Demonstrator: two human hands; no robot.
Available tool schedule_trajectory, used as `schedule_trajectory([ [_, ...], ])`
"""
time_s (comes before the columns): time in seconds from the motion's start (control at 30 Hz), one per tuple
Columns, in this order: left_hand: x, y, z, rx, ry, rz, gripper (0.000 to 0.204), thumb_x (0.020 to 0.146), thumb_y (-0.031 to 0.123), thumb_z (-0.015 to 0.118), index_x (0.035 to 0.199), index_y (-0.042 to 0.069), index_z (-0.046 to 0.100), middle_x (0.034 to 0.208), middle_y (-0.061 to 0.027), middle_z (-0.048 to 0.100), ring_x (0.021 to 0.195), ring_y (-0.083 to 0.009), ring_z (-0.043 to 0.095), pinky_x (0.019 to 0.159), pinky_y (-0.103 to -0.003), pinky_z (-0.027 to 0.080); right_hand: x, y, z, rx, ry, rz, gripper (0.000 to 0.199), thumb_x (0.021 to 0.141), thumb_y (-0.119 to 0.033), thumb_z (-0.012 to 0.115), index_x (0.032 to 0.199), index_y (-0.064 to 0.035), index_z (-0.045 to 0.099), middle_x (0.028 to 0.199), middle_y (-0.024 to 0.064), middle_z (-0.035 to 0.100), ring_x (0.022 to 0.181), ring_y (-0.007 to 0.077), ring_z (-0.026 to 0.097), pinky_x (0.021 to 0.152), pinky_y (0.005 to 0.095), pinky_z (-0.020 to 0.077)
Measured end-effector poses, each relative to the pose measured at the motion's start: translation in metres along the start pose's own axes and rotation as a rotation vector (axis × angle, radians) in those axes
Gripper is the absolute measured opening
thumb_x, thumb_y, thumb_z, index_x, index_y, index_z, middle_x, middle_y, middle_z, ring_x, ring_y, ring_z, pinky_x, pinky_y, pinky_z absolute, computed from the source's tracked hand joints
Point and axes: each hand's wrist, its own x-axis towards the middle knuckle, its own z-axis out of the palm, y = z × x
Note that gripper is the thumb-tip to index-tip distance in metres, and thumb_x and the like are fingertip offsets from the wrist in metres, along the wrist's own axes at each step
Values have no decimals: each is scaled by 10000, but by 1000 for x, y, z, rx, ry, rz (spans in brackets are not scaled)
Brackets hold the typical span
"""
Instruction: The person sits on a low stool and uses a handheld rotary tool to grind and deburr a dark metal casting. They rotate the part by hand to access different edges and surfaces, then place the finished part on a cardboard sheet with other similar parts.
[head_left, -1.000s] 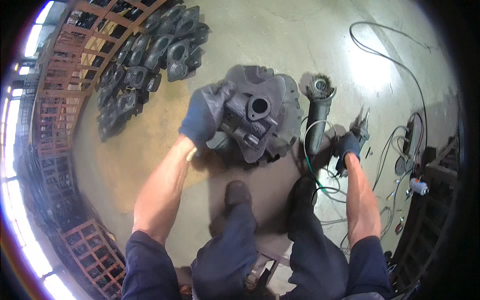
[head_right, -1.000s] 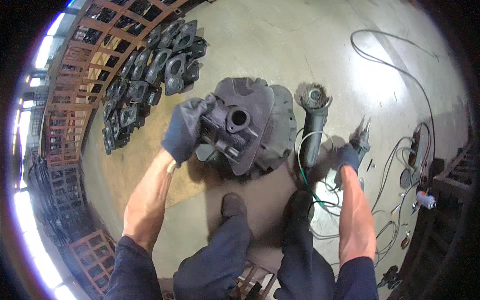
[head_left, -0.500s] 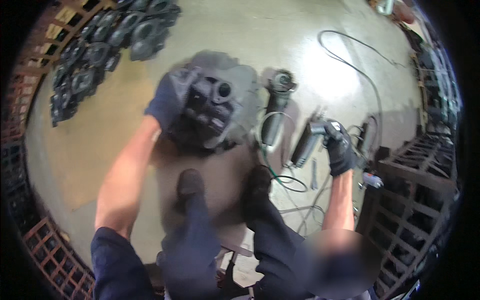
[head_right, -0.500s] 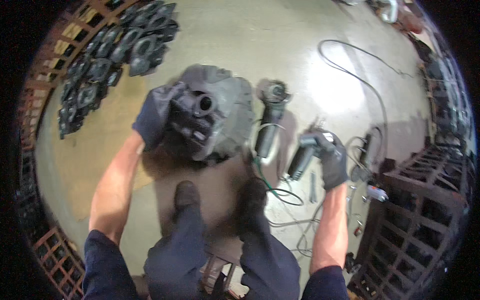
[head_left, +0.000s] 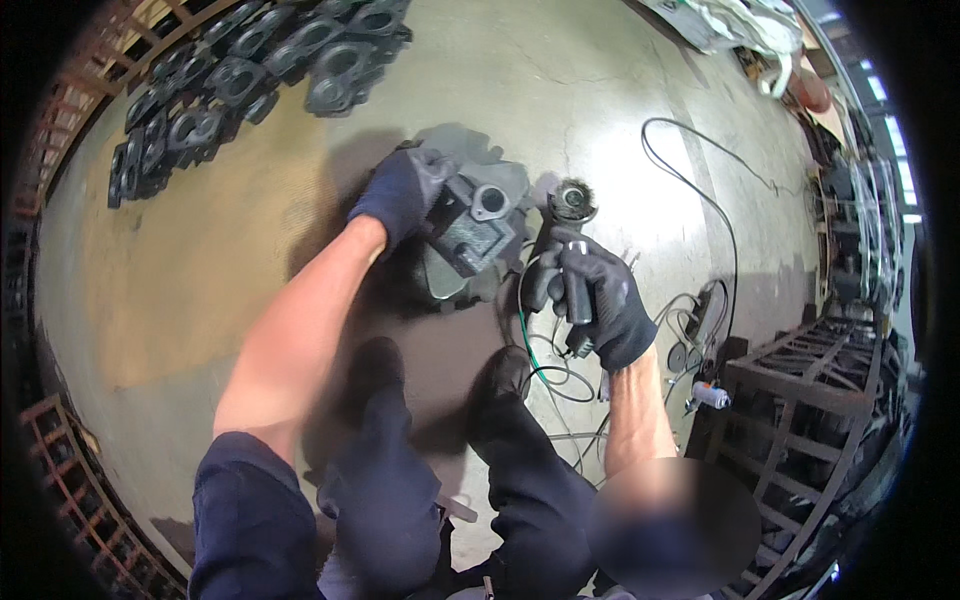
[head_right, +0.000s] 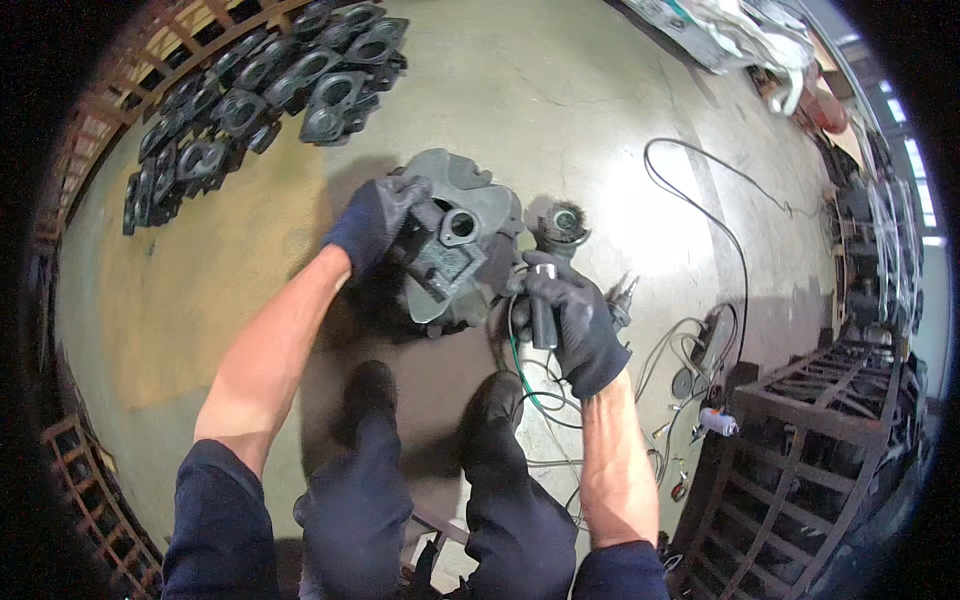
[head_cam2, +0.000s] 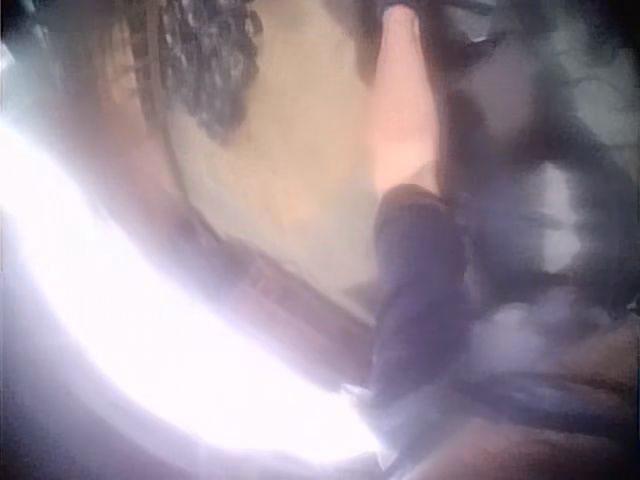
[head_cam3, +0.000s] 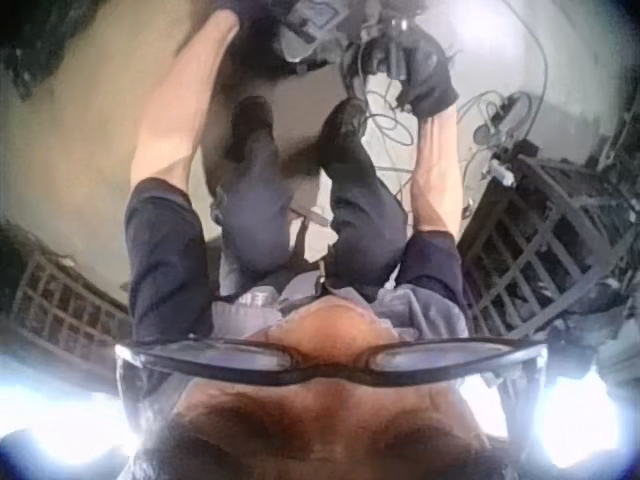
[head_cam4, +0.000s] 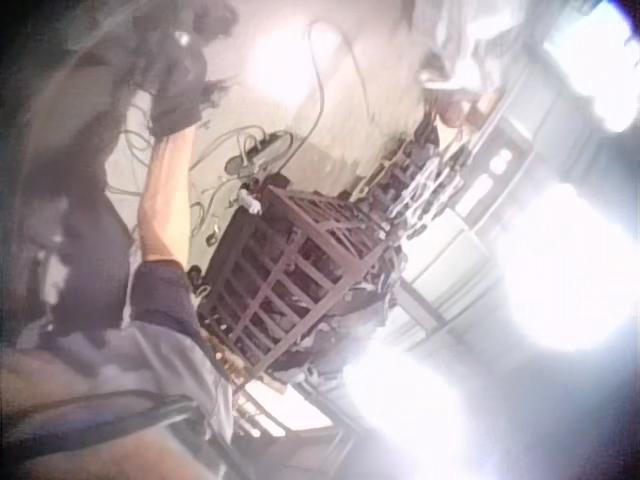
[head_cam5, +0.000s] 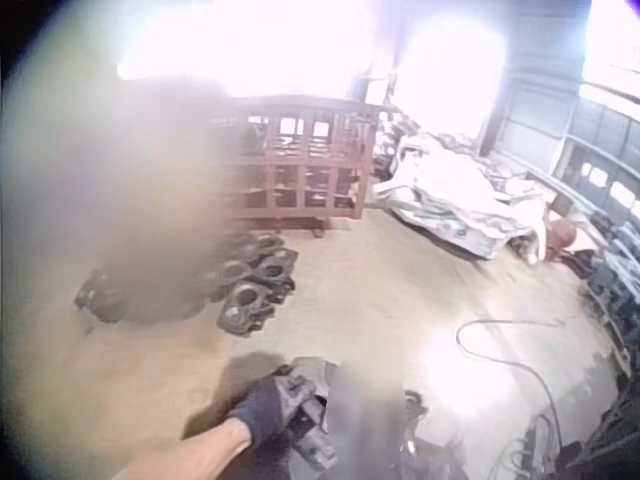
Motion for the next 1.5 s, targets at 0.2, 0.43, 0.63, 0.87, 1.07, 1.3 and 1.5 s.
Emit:
schedule_trajectory([
  [0.2, 0, -2, 2, -133, 31, -230, 516, 937, 476, 591, 1059, -14, 697, 993, -303, 673, 915, -406, 671, 802, -429, 500, 16, -54, 41, -1036, -97, -85, 459, 893, -176, 667, 1301, -1, 550, 991, 143, 706, 865, 225, 688, 732, 322, 561],
  [0.43, 0, -4, 4, -151, 1, -223, 406, 963, 360, 613, 1100, -16, 687, 1083, -217, 701, 945, -325, 661, 860, -387, 487, 74, -59, 53, -1395, -179, -332, 365, 875, -175, 657, 1192, 3, 628, 989, 257, 693, 944, 393, 682, 845, 429, 531],
  [0.63, -4, 2, 1, -214, 13, -200, 350, 971, 311, 604, 1117, 7, 697, 1099, -204, 703, 967, -323, 656, 879, -373, 487, 79, -72, 72, -1590, -258, -294, 416, 824, -183, 727, 1182, 12, 644, 973, 232, 706, 908, 374, 694, 818, 402, 542],
  [0.87, -7, 20, -7, -299, 8, -138, 375, 962, 321, 607, 1159, 14, 691, 1116, -211, 700, 985, -333, 660, 902, -377, 485, 72, -92, 82, -1638, -233, -455, 360, 825, -200, 753, 1117, -2, 683, 924, 204, 706, 865, 354, 691, 783, 402, 540],
  [1.07, 1, 4, -3, -158, 16, -221, 422, 949, 354, 627, 1174, 1, 683, 1127, -227, 697, 981, -334, 663, 905, -374, 484, 68, -96, 92, -1587, -221, -560, 364, 828, -234, 768, 1107, -12, 695, 899, 192, 701, 833, 349, 682, 760, 394, 532],
  [1.3, -13, 32, -19, -315, 11, -156, 401, 944, 321, 640, 1176, -4, 684, 1106, -216, 708, 953, -322, 670, 888, -365, 495, 66, -81, 77, -1392, -182, -622, 382, 884, -292, 717, 1151, -19, 699, 964, 216, 702, 880, 345, 692, 788, 406, 535],
  [1.5, -8, 22, -8, -310, 13, -110, 285, 952, 257, 584, 1202, 130, 641, 1143, -159, 686, 1009, -324, 655, 888, -379, 495, 90, -55, 72, -729, 35, -439, 515, 927, -468, 675, 858, 41, 697, 699, 117, 639, 658, 151, 547, 649, 332, 473],
])
